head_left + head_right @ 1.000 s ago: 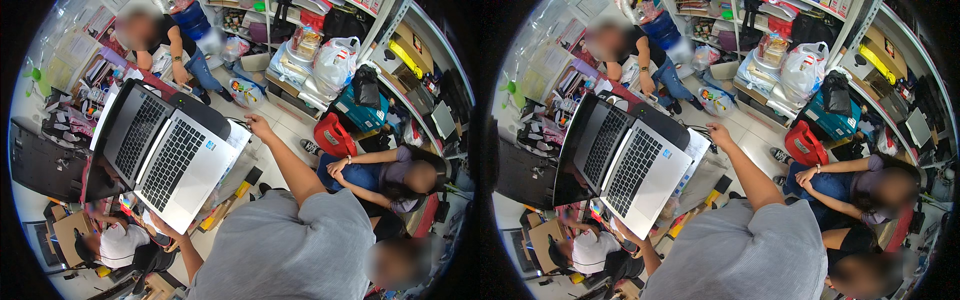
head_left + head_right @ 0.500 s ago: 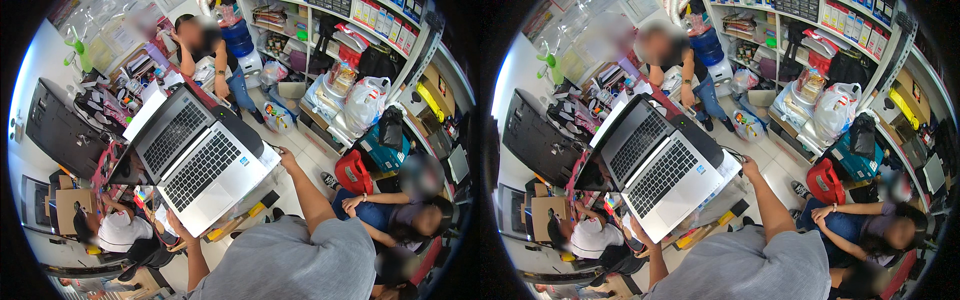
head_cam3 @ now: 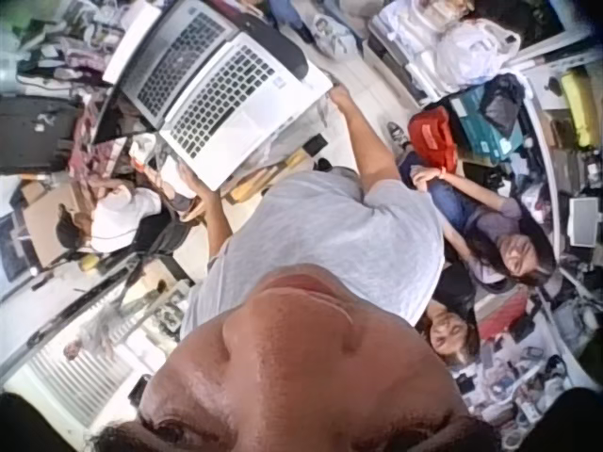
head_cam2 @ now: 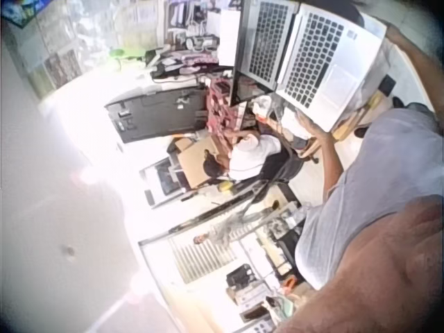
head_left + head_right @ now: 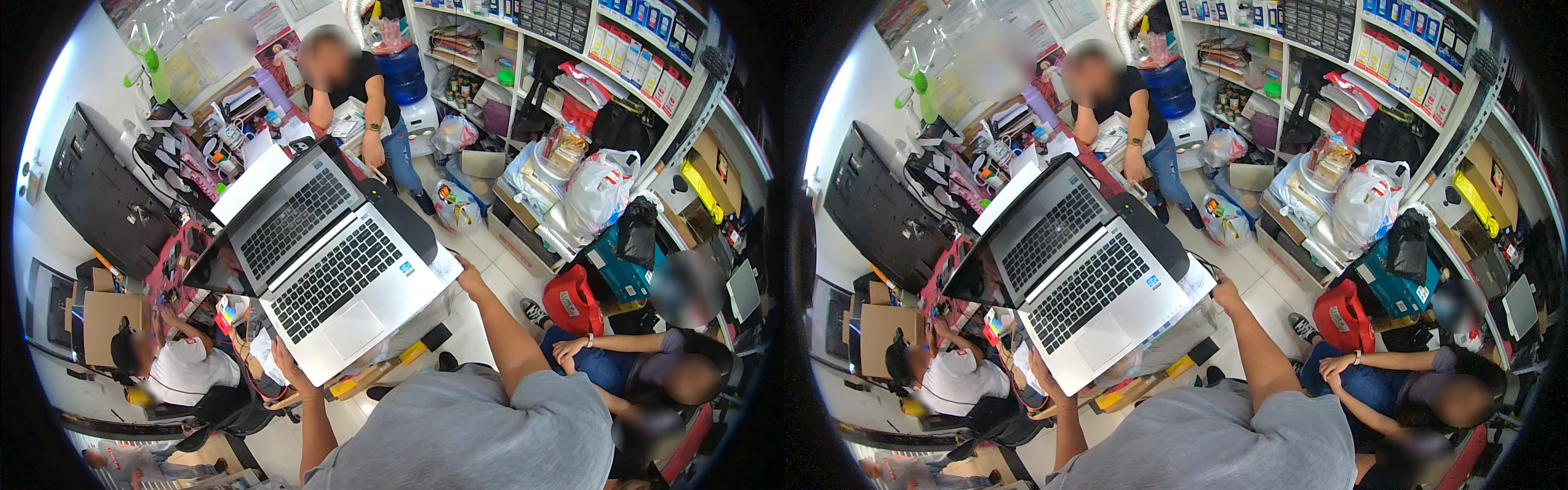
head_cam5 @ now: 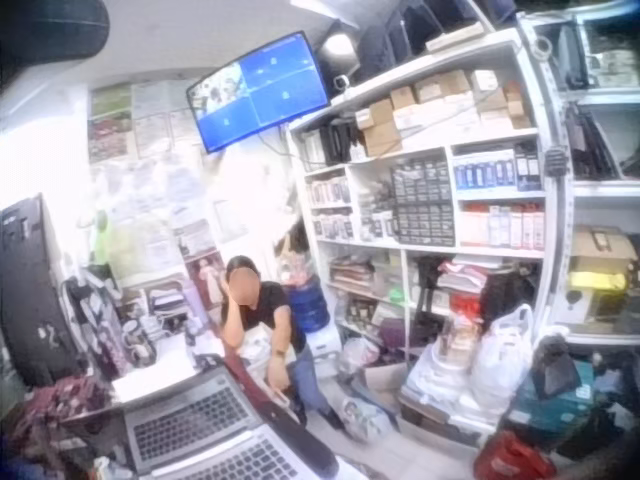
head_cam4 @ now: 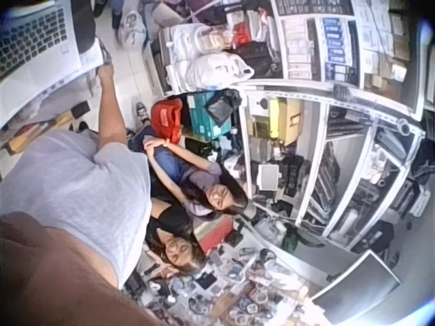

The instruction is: The person opens a laptop, connects a power cable, and operates the keyboard and touchpad to interact with the login screen and user interface.

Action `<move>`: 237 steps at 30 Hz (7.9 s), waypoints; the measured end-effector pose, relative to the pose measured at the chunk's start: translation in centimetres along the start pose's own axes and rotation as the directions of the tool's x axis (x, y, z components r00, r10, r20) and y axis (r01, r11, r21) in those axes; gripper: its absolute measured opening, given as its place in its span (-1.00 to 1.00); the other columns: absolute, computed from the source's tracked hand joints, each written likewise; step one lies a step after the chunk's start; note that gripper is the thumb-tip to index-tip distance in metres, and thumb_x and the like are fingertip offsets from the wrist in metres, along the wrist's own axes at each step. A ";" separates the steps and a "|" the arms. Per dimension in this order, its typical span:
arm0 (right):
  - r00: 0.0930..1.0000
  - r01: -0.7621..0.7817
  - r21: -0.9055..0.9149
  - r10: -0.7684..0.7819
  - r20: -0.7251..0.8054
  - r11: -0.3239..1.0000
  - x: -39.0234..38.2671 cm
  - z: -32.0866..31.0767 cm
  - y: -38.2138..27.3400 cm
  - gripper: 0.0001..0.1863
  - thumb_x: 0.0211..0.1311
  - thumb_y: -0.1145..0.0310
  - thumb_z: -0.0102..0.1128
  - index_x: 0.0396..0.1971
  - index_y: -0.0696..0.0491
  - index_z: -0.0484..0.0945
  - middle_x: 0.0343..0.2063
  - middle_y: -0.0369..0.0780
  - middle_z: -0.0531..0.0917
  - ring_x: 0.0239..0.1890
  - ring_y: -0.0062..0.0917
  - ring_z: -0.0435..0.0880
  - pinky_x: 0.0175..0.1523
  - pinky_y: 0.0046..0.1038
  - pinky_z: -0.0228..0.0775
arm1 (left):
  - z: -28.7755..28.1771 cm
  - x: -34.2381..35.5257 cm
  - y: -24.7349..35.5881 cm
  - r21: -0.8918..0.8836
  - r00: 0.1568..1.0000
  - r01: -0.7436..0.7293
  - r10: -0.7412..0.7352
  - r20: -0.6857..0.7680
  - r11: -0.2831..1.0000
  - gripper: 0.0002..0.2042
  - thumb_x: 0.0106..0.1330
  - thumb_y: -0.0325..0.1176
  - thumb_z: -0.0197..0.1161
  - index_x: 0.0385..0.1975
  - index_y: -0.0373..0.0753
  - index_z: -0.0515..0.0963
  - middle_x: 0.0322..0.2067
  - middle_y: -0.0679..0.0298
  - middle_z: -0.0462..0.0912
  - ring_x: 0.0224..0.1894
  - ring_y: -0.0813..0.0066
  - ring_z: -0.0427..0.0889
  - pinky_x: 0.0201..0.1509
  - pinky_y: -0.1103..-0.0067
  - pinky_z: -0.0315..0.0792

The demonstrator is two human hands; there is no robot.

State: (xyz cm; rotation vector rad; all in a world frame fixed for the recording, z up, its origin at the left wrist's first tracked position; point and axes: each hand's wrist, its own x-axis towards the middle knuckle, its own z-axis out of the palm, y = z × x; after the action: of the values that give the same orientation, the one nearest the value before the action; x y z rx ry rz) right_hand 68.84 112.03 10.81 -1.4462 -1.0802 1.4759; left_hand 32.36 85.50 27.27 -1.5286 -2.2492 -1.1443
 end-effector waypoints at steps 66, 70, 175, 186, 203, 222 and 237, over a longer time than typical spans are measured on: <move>0.716 0.687 -0.576 -0.545 0.436 0.443 -12.4 6.2 -21.9 -0.26 0.28 0.23 0.23 0.37 0.27 0.21 0.27 0.15 0.41 0.31 0.00 0.37 0.39 -0.19 0.16 | -11.8 20.2 6.1 -0.141 0.899 -0.355 0.296 -0.323 0.924 -0.59 0.34 -0.44 0.25 0.20 -0.26 0.50 0.03 0.01 0.64 0.14 0.15 0.57 0.26 0.39 0.37; 0.712 0.693 -0.551 -0.563 0.419 0.465 -12.2 6.5 -21.8 -0.25 0.27 0.17 0.23 0.34 0.30 0.25 0.26 0.15 0.41 0.29 0.03 0.40 0.39 -0.17 0.15 | -9.8 23.0 5.3 -0.557 0.995 -0.098 0.062 -0.084 0.825 -0.70 0.52 -0.34 0.08 0.13 -0.31 0.54 -0.04 0.26 0.66 0.00 0.59 0.56 0.14 0.64 0.36; 0.722 0.587 0.179 -0.610 0.326 0.790 -3.8 8.3 -22.4 -0.79 0.28 0.43 0.34 -0.13 0.14 0.58 -0.23 -0.31 0.67 -0.16 -0.61 0.66 0.05 -0.55 0.47 | -4.5 0.4 2.4 -0.193 0.903 0.051 0.038 0.428 0.980 0.57 -0.50 0.19 0.69 0.46 -0.49 -0.27 0.47 -0.25 -0.16 0.51 -0.17 -0.17 0.55 0.19 -0.18; 0.742 0.565 0.230 -0.610 0.278 0.793 -6.0 7.1 -20.5 -0.79 0.27 0.43 0.34 -0.16 0.17 0.59 -0.30 -0.29 0.66 -0.22 -0.69 0.64 -0.05 -0.57 0.49 | -4.4 0.2 1.6 -0.256 0.894 0.041 0.079 0.440 0.966 0.56 -0.43 0.24 0.66 0.48 -0.44 -0.30 0.48 -0.23 -0.22 0.53 -0.11 -0.22 0.55 0.19 -0.24; 0.766 0.563 0.147 -0.581 0.275 0.813 -5.8 7.2 -20.9 -0.86 0.31 0.53 0.28 -0.17 0.17 0.58 -0.23 -0.33 0.58 -0.22 -0.76 0.56 -0.08 -0.66 0.43 | -4.7 0.6 2.6 -0.223 0.888 0.088 0.025 0.459 0.971 0.56 -0.48 0.14 0.70 0.50 -0.38 -0.29 0.47 -0.16 -0.13 0.50 -0.07 -0.11 0.54 0.24 -0.16; 0.750 0.645 -0.016 -0.628 0.207 0.764 -6.1 7.0 -21.2 -0.85 0.29 0.50 0.28 -0.17 0.17 0.60 -0.24 -0.29 0.62 -0.25 -0.70 0.58 -0.12 -0.64 0.44 | -4.8 0.9 3.2 -0.239 0.889 0.127 -0.003 0.458 0.963 0.56 -0.52 0.11 0.71 0.46 -0.52 -0.26 0.45 -0.29 -0.13 0.52 -0.20 -0.23 0.55 0.19 -0.22; 0.737 0.659 -0.045 -0.634 0.234 0.750 -5.6 7.6 -21.2 -0.82 0.29 0.46 0.32 -0.17 0.18 0.60 -0.28 -0.29 0.65 -0.25 -0.72 0.58 -0.13 -0.64 0.45 | -5.9 1.7 1.6 -0.427 0.948 0.229 -0.101 0.301 0.875 -0.08 0.05 -0.31 0.52 0.41 -0.42 0.15 0.31 -0.17 0.34 0.39 0.02 0.29 0.47 0.29 0.10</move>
State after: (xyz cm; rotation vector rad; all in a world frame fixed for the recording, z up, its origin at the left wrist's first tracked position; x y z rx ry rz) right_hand 60.88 113.33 32.52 -0.8431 -1.6301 1.0590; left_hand 31.49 82.95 33.02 -1.7771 -2.4460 -1.7137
